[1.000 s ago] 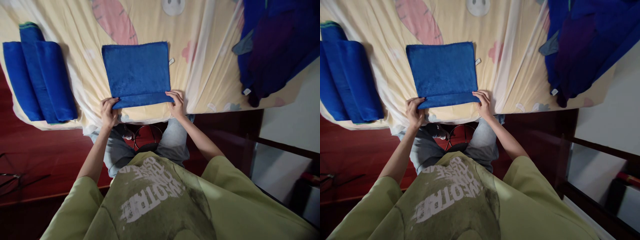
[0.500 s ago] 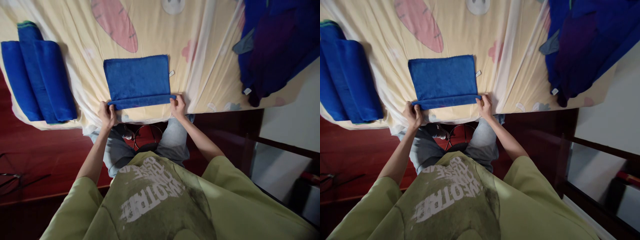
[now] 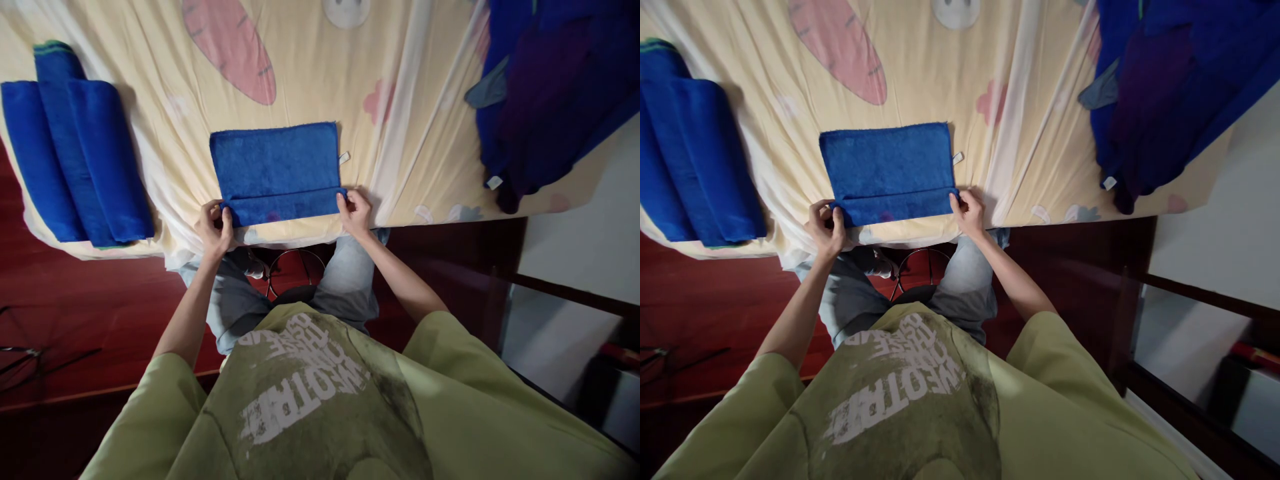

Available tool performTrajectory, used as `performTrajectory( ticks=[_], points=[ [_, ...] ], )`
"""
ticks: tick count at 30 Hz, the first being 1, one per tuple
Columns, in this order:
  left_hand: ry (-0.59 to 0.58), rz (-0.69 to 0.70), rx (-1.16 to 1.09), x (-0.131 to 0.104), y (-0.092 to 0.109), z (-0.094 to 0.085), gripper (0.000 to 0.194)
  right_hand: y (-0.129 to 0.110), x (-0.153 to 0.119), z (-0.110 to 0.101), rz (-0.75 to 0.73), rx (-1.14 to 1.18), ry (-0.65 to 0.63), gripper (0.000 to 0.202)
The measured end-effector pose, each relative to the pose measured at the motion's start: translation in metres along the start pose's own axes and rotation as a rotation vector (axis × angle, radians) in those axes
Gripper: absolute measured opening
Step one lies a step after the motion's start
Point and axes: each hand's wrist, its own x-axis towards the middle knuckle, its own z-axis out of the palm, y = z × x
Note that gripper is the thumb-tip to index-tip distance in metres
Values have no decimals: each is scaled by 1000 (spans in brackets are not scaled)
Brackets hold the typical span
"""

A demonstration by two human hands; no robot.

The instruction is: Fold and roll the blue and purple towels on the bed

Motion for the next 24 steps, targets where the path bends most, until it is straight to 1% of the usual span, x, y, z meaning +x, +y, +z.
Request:
performTrajectory(
  ticks=[4,10,14,17,21,24],
  points=[
    [11,14,20,1,4,-1,47,0,0,-1,-12,-25,0,48],
    [10,39,30,3,10,-2,42,-3,1,-2,5,-2,-5,48],
    [16,13,54,4,9,-2,41,-6,3,-2,33,15,-25,49],
    [20,1,72,4,6,-1,38,-6,3,-2,20,-2,-15,50],
    [15,-1,64,3,5,0,34,-3,2,-1,-13,-32,-9,46],
    [12,-2,38,3,5,0,34,1,0,1,3,-9,-17,40]
  ],
)
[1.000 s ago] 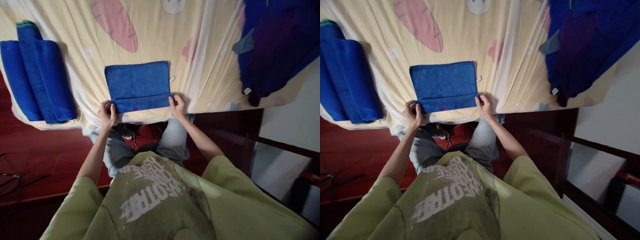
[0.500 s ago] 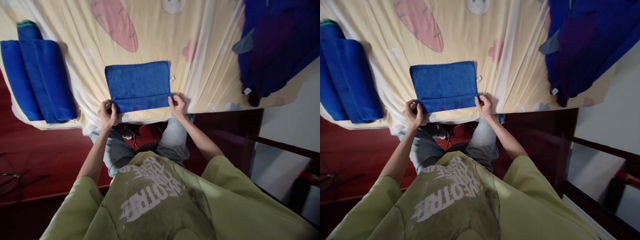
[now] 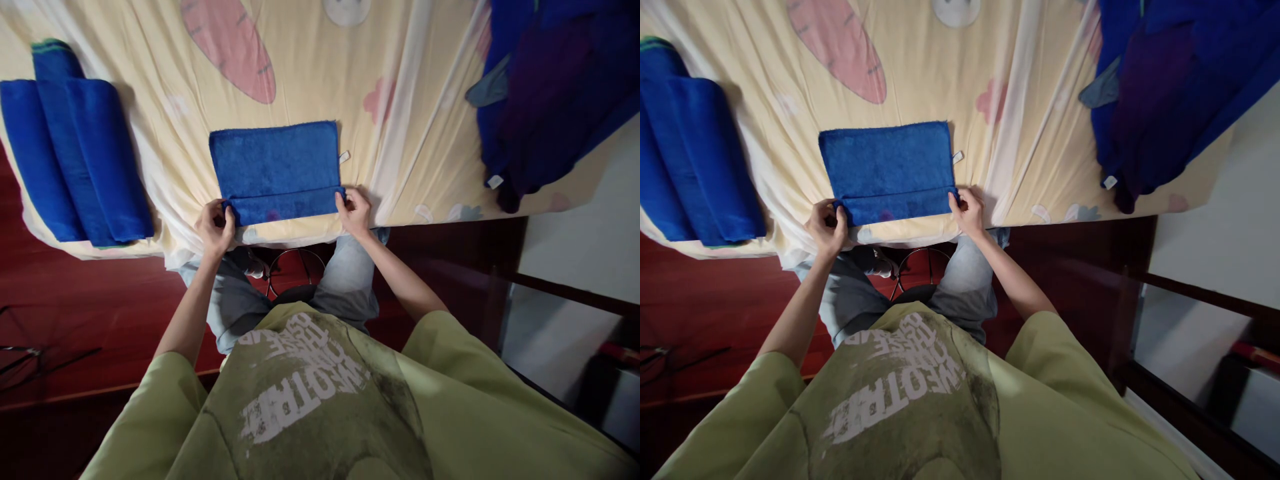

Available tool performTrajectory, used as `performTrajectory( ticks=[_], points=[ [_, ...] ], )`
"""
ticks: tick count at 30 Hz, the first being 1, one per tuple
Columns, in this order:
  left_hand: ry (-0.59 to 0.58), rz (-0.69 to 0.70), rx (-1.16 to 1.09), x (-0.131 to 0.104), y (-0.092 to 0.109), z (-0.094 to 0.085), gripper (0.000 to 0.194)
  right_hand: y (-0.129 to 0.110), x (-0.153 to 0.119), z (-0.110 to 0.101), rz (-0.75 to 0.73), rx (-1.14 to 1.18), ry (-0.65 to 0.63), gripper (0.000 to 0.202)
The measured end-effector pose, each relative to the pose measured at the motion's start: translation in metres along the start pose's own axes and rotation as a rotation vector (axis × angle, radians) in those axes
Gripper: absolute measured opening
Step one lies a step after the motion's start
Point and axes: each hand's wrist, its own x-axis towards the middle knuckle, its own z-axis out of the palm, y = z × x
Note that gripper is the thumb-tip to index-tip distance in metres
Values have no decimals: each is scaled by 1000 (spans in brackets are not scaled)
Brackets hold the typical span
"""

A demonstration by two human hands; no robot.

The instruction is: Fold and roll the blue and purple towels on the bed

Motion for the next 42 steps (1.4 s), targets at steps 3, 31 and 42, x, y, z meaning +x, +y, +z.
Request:
performTrajectory(
  ticks=[3,31,42],
  points=[
    [-11,-6,-17,0,0,0,34,1,-1,2,22,28,-2,36],
    [-296,403,47,8,-3,-7,36,-15,12,-13,-240,-154,-258,28],
    [-378,374,87,11,-2,-8,53,-23,16,-25,-260,-164,-365,40]
  ],
)
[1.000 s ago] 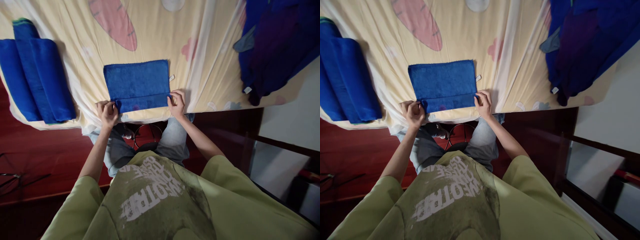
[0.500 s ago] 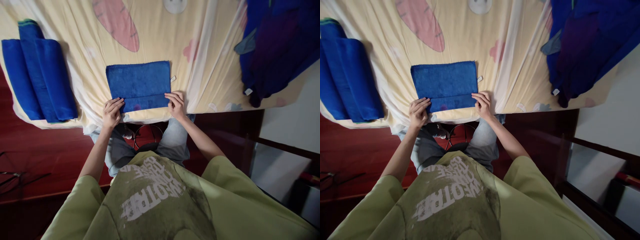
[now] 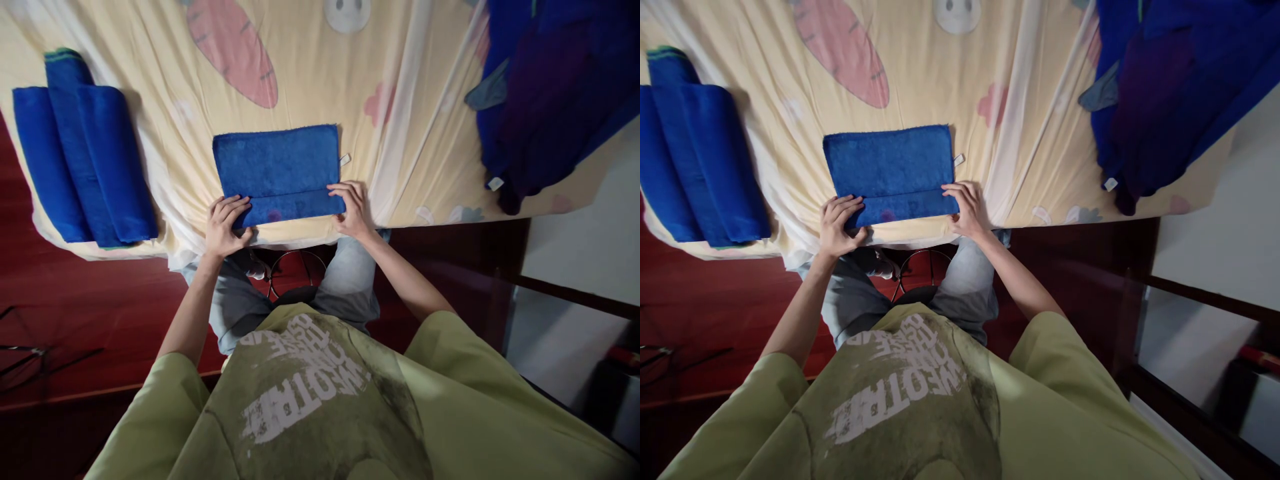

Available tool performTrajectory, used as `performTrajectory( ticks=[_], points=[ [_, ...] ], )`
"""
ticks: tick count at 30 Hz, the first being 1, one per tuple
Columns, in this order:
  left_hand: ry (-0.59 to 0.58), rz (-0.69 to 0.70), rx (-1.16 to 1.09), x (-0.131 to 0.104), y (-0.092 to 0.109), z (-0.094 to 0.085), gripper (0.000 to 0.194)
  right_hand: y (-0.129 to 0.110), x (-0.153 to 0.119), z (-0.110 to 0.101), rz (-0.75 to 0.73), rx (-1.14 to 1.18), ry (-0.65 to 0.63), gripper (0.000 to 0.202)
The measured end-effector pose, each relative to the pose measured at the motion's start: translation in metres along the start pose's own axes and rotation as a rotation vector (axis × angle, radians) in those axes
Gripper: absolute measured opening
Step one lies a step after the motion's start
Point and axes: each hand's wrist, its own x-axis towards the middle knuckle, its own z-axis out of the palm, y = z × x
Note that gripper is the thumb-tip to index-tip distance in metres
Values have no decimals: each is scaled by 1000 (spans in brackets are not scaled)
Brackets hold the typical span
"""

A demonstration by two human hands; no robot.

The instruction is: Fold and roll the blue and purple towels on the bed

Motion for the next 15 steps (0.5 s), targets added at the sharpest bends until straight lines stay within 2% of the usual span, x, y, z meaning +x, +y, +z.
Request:
performTrajectory(
  ticks=[8,12,15],
  points=[
    [84,5,-113,0,-5,-1,41,9,1,11,1,136,111,46],
    [148,-14,-168,0,-3,-3,38,11,0,15,43,181,147,37],
    [216,-107,-176,-1,-1,-1,37,14,-4,18,104,210,191,28]
  ],
)
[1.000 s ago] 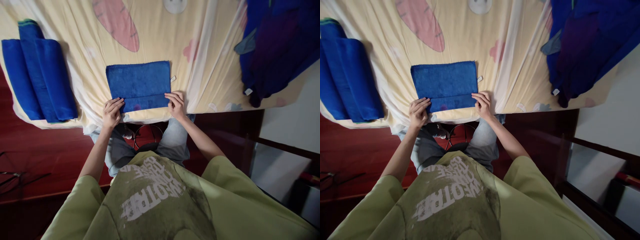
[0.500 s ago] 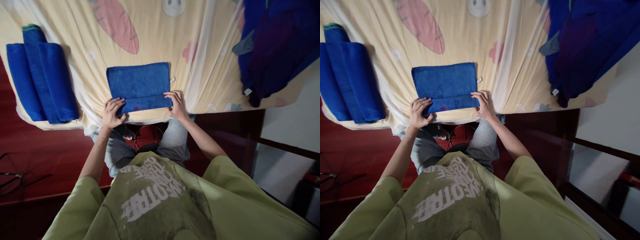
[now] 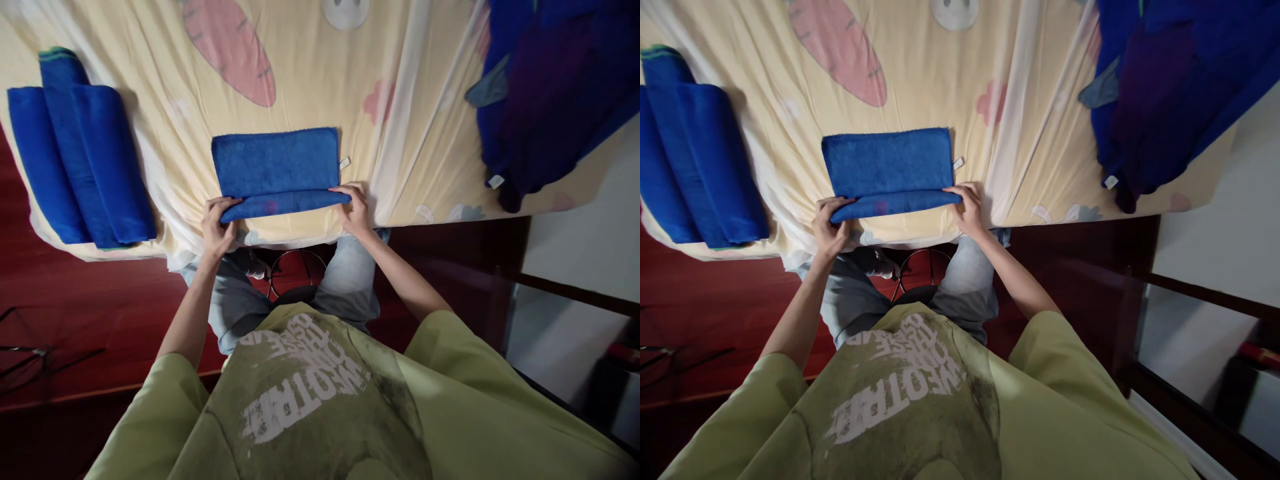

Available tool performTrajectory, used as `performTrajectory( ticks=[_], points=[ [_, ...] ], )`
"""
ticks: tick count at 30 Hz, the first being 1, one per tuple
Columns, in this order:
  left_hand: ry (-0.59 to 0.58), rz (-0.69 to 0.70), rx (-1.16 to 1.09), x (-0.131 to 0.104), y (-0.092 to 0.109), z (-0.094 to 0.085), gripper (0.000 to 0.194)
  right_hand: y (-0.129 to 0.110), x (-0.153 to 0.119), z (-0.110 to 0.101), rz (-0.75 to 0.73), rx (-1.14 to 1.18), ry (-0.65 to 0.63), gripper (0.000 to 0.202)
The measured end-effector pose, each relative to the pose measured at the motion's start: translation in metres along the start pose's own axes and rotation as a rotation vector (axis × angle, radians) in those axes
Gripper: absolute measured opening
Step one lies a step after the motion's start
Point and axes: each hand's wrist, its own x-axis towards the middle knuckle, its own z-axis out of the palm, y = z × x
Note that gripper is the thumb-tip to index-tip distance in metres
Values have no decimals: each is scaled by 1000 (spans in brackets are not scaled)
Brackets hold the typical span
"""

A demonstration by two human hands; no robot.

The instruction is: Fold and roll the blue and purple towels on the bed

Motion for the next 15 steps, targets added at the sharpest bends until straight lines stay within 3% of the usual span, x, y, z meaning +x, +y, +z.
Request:
performTrajectory(
  ticks=[6,15],
  points=[
    [97,-235,-7,-8,-5,6,54,13,-10,8,158,42,78,42],
    [159,-237,50,-8,-2,9,60,0,-3,9,243,91,125,51]
  ],
)
